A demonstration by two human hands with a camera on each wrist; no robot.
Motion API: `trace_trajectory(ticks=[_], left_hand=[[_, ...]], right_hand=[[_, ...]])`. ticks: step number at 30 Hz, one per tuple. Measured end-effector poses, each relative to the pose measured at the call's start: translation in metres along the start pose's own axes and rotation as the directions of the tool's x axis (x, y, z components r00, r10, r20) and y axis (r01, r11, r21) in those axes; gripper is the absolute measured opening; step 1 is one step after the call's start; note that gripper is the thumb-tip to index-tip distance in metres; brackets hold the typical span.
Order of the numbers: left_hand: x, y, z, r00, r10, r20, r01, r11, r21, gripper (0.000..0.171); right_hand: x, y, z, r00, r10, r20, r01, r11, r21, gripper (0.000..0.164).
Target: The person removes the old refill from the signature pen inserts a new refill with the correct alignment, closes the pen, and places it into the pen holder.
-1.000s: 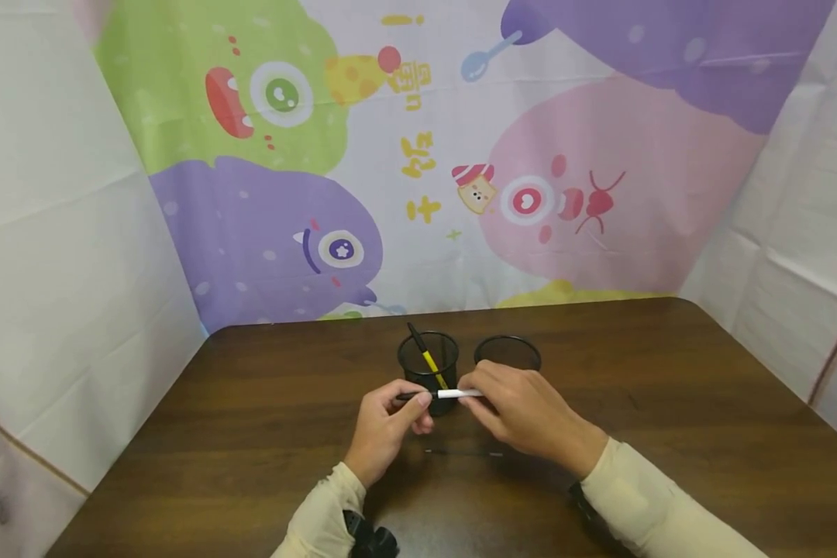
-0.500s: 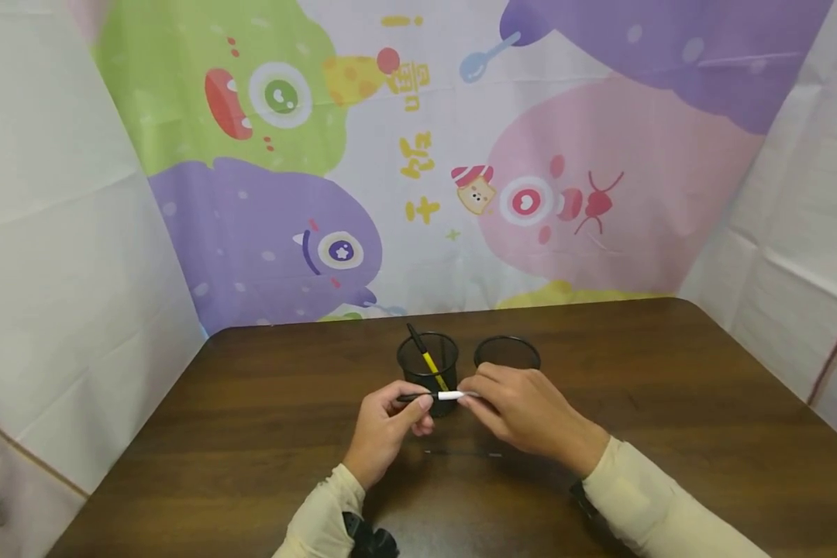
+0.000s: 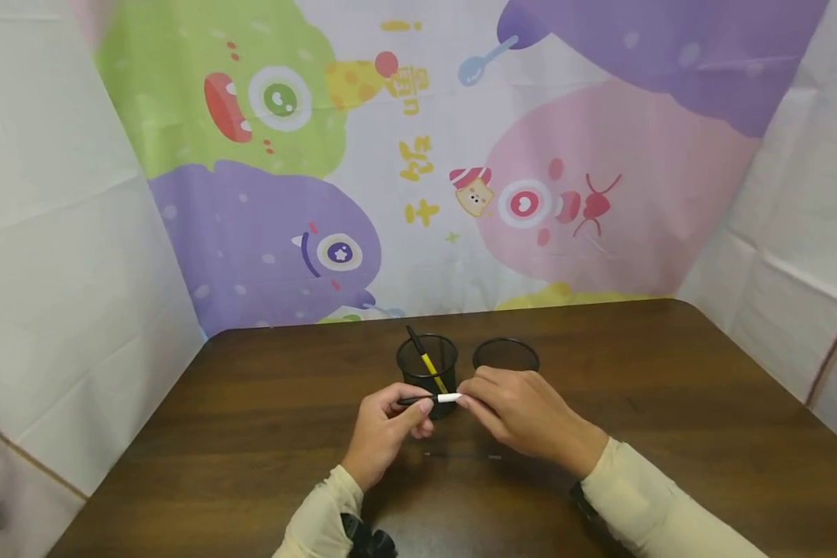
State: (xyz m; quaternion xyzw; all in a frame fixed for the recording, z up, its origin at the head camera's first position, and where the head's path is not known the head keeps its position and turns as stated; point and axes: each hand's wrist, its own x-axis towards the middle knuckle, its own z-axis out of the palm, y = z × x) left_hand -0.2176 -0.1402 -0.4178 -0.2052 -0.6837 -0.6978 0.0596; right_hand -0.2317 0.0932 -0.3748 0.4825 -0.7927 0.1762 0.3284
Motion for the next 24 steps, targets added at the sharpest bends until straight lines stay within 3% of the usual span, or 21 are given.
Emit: trace_trajectory(ticks=[24], left_hand=[[0.0007, -0.0021, -0.0041, 0.996, 0.034, 0.078, -0.032, 0.999, -0.031, 0.016]], right_hand=[[-0.0010, -0.0018, 0.0032, 1.000, -0.005, 0.006, 0.005, 0.999, 0.045, 0.009]])
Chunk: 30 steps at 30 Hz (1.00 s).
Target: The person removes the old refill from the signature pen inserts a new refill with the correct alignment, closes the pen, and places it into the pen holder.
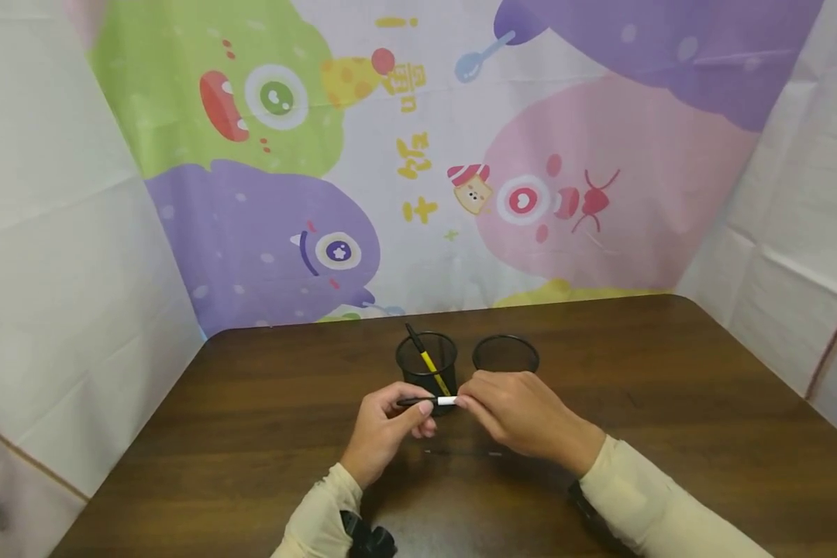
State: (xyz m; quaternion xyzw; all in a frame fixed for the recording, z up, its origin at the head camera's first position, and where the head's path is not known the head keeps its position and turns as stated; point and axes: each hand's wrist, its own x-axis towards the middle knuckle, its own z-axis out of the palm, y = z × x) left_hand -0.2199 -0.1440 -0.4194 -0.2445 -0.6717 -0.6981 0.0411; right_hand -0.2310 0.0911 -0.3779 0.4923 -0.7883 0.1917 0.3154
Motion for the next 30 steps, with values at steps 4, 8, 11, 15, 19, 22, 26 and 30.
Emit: trace_trajectory(ticks=[4, 8, 11, 15, 19, 22, 26, 30], left_hand=[[0.0005, 0.0007, 0.0005, 1.000, -0.001, -0.014, 0.001, 1.000, 0.004, 0.016], [0.0008, 0.0021, -0.0002, 1.000, -0.003, -0.025, 0.003, 1.000, 0.009, 0.016], [0.0009, 0.0026, -0.0004, 1.000, -0.008, -0.026, 0.008, 1.000, 0.007, 0.016], [0.0007, 0.0022, -0.0001, 1.000, -0.016, -0.024, 0.017, 1.000, 0.010, 0.017], [0.0007, 0.0022, -0.0020, 0.999, -0.011, -0.036, 0.012, 1.000, 0.016, 0.017], [0.0013, 0.0020, -0.0034, 0.999, -0.005, -0.044, 0.005, 1.000, 0.011, 0.017], [0.0013, 0.0015, -0.0042, 0.999, -0.003, -0.053, 0.003, 1.000, -0.004, 0.018], [0.0015, 0.0015, -0.0040, 0.998, 0.005, -0.067, -0.006, 1.000, -0.008, 0.019]], right_hand=[[-0.0001, 0.0008, -0.0003, 1.000, 0.003, 0.007, -0.003, 1.000, 0.001, 0.011], [0.0013, 0.0012, -0.0006, 0.999, 0.021, 0.027, -0.021, 1.000, -0.002, 0.015], [0.0021, 0.0007, -0.0015, 0.999, 0.035, 0.038, -0.035, 0.999, 0.000, 0.017], [0.0014, 0.0008, -0.0042, 0.998, 0.048, 0.036, -0.048, 0.999, 0.008, 0.018], [0.0023, 0.0026, -0.0063, 0.998, 0.059, 0.029, -0.059, 0.998, 0.011, 0.018], [0.0022, 0.0044, -0.0078, 0.997, 0.072, 0.026, -0.073, 0.997, 0.011, 0.021], [0.0007, 0.0066, -0.0085, 0.997, 0.073, 0.017, -0.073, 0.997, 0.009, 0.022], [0.0008, 0.0086, -0.0077, 0.999, 0.046, -0.001, -0.046, 0.999, -0.007, 0.018]])
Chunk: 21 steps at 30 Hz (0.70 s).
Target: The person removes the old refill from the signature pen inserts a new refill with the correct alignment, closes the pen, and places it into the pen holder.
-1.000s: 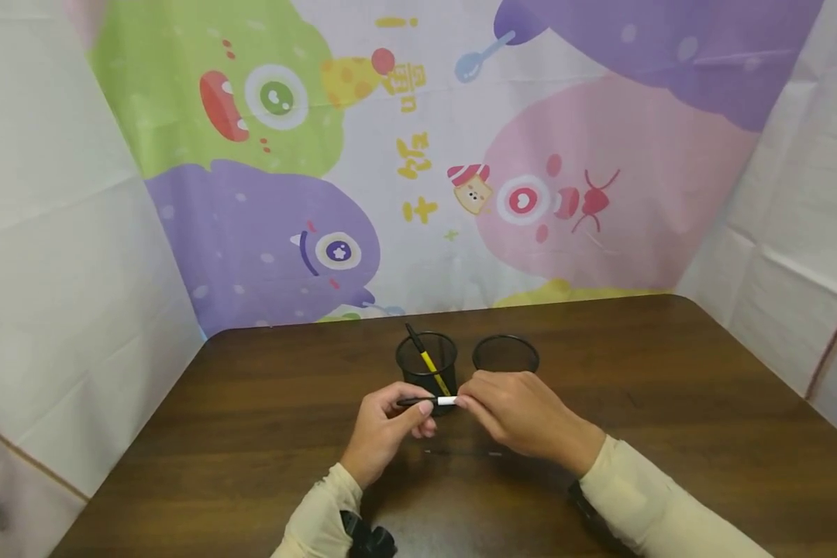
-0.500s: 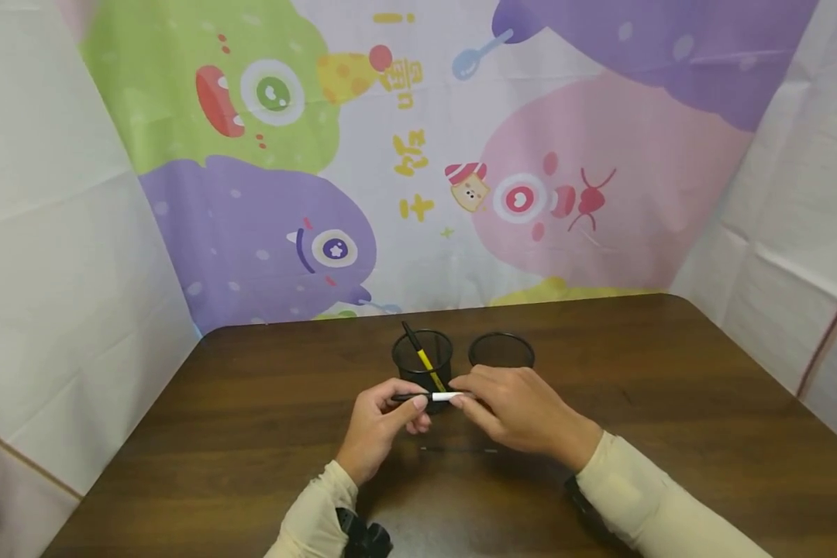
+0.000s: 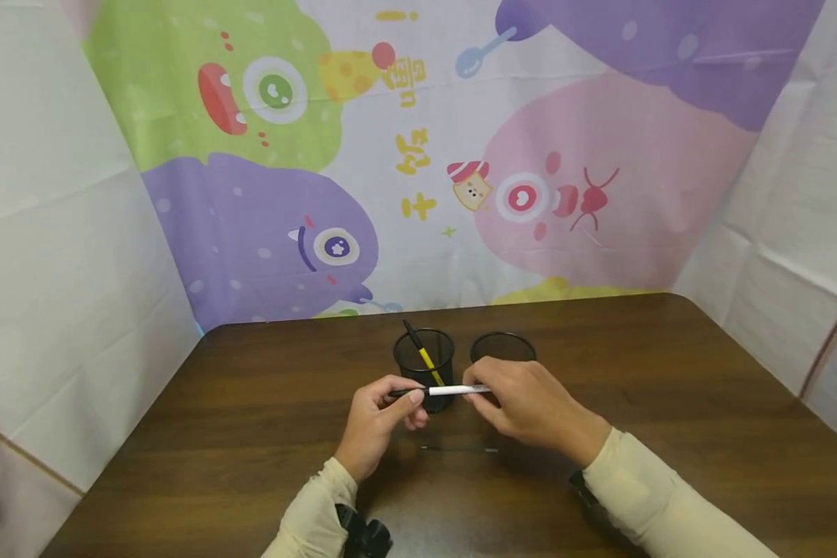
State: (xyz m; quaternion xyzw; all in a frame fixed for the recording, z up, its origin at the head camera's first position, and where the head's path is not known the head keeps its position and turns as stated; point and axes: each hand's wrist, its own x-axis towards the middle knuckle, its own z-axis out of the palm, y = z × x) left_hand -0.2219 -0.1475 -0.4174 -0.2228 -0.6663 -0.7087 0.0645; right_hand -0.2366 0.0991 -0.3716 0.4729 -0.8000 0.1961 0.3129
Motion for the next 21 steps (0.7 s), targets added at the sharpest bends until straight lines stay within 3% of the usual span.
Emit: trace_trajectory(ticks=[21], left_hand=[[-0.0008, 0.0004, 0.0034, 1.000, 0.012, 0.008, -0.012, 1.000, 0.005, 0.018]], right_hand=[[-0.0021, -0.0013, -0.0001, 1.000, -0.008, -0.011, 0.007, 0.999, -0.041, 0.010]])
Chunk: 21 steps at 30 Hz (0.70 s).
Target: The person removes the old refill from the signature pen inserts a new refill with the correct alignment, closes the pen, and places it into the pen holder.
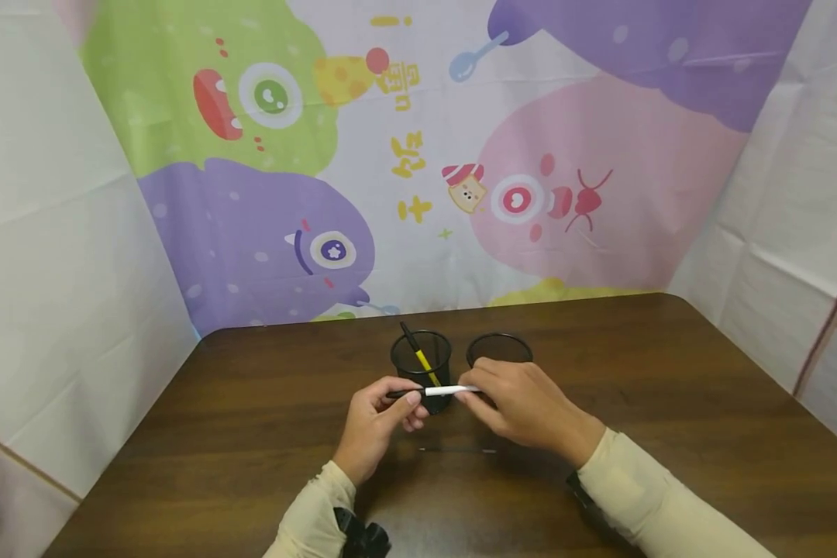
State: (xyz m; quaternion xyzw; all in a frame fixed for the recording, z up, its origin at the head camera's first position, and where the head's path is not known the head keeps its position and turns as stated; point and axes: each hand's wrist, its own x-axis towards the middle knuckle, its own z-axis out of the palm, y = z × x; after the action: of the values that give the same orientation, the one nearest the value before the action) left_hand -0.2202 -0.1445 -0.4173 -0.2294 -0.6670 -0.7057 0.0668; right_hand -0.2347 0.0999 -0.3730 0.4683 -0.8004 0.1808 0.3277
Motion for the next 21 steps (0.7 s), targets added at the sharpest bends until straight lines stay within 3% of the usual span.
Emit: trace_trajectory(ticks=[9, 21], left_hand=[[0.0003, -0.0017, -0.0001, 1.000, 0.000, -0.005, 0.000, 1.000, 0.005, 0.018], [0.0005, -0.0029, -0.0023, 1.000, 0.013, 0.012, -0.013, 1.000, -0.002, 0.017]], right_hand=[[0.0001, -0.0009, 0.0008, 1.000, -0.015, -0.005, 0.015, 1.000, -0.012, 0.008], [0.0014, -0.0014, 0.0019, 0.999, -0.022, 0.037, 0.023, 0.999, -0.031, 0.019]])
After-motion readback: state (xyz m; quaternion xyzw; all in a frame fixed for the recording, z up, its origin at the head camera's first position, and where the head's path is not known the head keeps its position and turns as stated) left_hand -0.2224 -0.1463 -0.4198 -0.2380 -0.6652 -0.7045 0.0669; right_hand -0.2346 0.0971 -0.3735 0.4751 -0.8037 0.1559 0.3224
